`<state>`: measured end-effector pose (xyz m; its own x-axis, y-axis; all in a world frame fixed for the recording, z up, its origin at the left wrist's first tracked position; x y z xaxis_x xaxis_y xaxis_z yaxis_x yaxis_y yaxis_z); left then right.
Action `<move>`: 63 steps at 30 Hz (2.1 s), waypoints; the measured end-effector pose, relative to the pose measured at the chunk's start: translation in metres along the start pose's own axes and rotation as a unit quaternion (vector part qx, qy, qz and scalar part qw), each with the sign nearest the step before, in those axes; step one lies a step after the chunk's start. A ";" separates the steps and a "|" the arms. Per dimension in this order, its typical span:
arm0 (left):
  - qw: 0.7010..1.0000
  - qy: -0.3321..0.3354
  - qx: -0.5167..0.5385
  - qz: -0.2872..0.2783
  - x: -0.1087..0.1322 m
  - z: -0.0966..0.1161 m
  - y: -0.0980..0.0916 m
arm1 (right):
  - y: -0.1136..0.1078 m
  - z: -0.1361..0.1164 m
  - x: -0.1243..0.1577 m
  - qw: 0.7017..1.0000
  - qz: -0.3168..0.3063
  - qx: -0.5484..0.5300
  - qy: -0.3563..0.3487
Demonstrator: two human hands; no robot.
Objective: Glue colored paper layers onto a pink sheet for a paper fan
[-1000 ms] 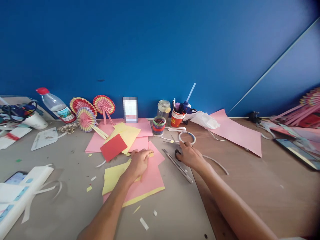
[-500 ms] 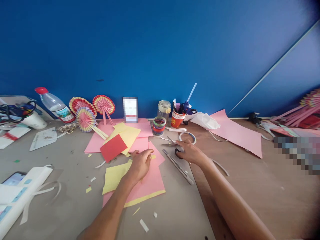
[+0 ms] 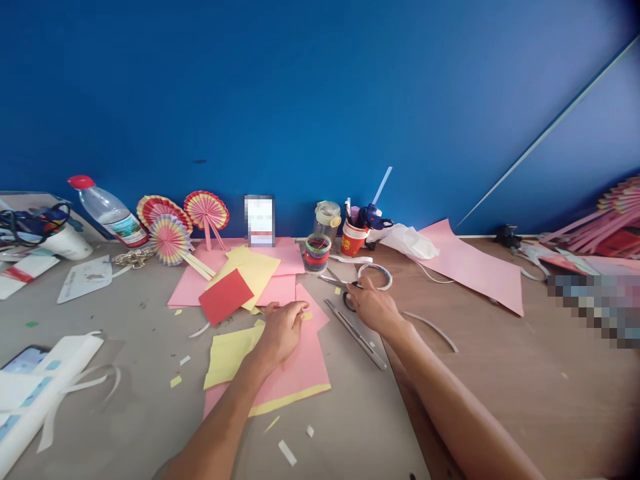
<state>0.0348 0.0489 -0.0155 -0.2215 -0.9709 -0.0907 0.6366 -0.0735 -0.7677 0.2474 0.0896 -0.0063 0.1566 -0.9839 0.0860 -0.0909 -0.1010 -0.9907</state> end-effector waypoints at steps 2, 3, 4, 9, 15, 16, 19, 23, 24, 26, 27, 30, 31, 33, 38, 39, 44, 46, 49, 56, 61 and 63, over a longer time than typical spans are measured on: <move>1.000 0.002 0.000 0.001 0.000 0.000 0.001 | -0.004 -0.001 0.001 1.000 0.020 -0.002 0.014; 1.000 0.002 0.000 0.002 0.000 -0.001 0.002 | -0.006 -0.002 0.002 0.999 0.038 -0.019 0.019; 1.000 0.003 0.000 0.003 0.000 -0.001 0.002 | -0.008 -0.004 0.004 0.997 0.057 -0.055 0.018; 1.000 0.004 -0.001 0.005 -0.001 0.001 0.002 | -0.008 -0.040 0.018 0.930 0.060 -0.353 -0.079; 1.000 0.020 0.003 0.002 0.002 0.010 -0.003 | 0.016 -0.072 0.025 0.863 -0.011 -0.504 -0.043; 1.000 0.021 0.004 0.003 0.002 0.011 -0.004 | 0.019 -0.072 0.024 0.853 -0.019 -0.521 -0.030; 1.000 0.021 0.008 -0.008 0.002 0.011 -0.008 | 0.028 -0.069 0.021 0.826 -0.067 -0.559 -0.016; 0.999 0.021 0.015 -0.040 0.001 0.008 -0.014 | 0.032 -0.061 0.020 0.792 -0.110 -0.601 -0.006; 0.999 0.020 0.014 -0.045 0.001 0.007 -0.015 | 0.032 -0.059 0.020 0.786 -0.112 -0.608 -0.003; 0.999 0.016 0.011 -0.049 0.000 0.004 -0.017 | 0.032 -0.056 0.020 0.778 -0.111 -0.619 0.004; 0.999 0.014 0.008 -0.051 0.000 0.003 -0.017 | 0.032 -0.055 0.020 0.775 -0.111 -0.623 0.007; 0.998 0.016 0.000 -0.056 0.000 0.000 -0.018 | 0.031 -0.054 0.020 0.767 -0.109 -0.632 0.012; 0.998 0.018 -0.002 -0.056 0.000 0.000 -0.018 | 0.031 -0.055 0.019 0.765 -0.110 -0.634 0.012; 0.998 0.021 -0.004 -0.054 -0.001 -0.001 -0.019 | 0.031 -0.055 0.019 0.762 -0.113 -0.637 0.013; 0.997 -0.009 0.004 -0.073 -0.001 -0.005 -0.025 | 0.033 -0.055 0.020 0.762 -0.121 -0.636 0.012; 0.997 -0.015 0.006 -0.074 -0.001 -0.006 -0.027 | 0.033 -0.055 0.020 0.764 -0.120 -0.634 0.012; 0.997 -0.024 0.019 -0.068 -0.002 -0.010 -0.029 | 0.034 -0.054 0.020 0.767 -0.121 -0.630 0.011; 0.997 -0.026 0.024 -0.068 -0.002 -0.012 -0.027 | 0.034 -0.055 0.020 0.767 -0.122 -0.630 0.011; 0.997 -0.027 0.023 -0.064 -0.003 -0.014 -0.024 | 0.032 -0.055 0.021 0.772 -0.119 -0.624 0.009; 0.996 -0.017 0.003 -0.089 0.000 -0.009 -0.025 | 0.036 -0.054 0.020 0.811 -0.080 -0.580 0.007; 0.994 -0.020 -0.023 -0.107 0.001 -0.006 -0.023 | 0.036 -0.049 0.018 0.846 -0.032 -0.532 0.004; 0.994 -0.015 -0.041 -0.098 0.001 -0.006 -0.022 | 0.035 -0.048 0.019 0.855 -0.021 -0.517 0.004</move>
<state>0.0162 0.0508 -0.0023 -0.3125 -0.9463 0.0828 0.5213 -0.2437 -0.8178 0.2003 0.0607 -0.0344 0.1743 -0.9769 0.1235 -0.9081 -0.2080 -0.3634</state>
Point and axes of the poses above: each hand's wrist, its own x-axis away from the middle knuckle, its own y-axis out of the palm, z = x × y, the point moved 4 cm from there along -x, towards the middle knuckle, and after that the axes turned 1 degree about z, right-handed, at the moved point
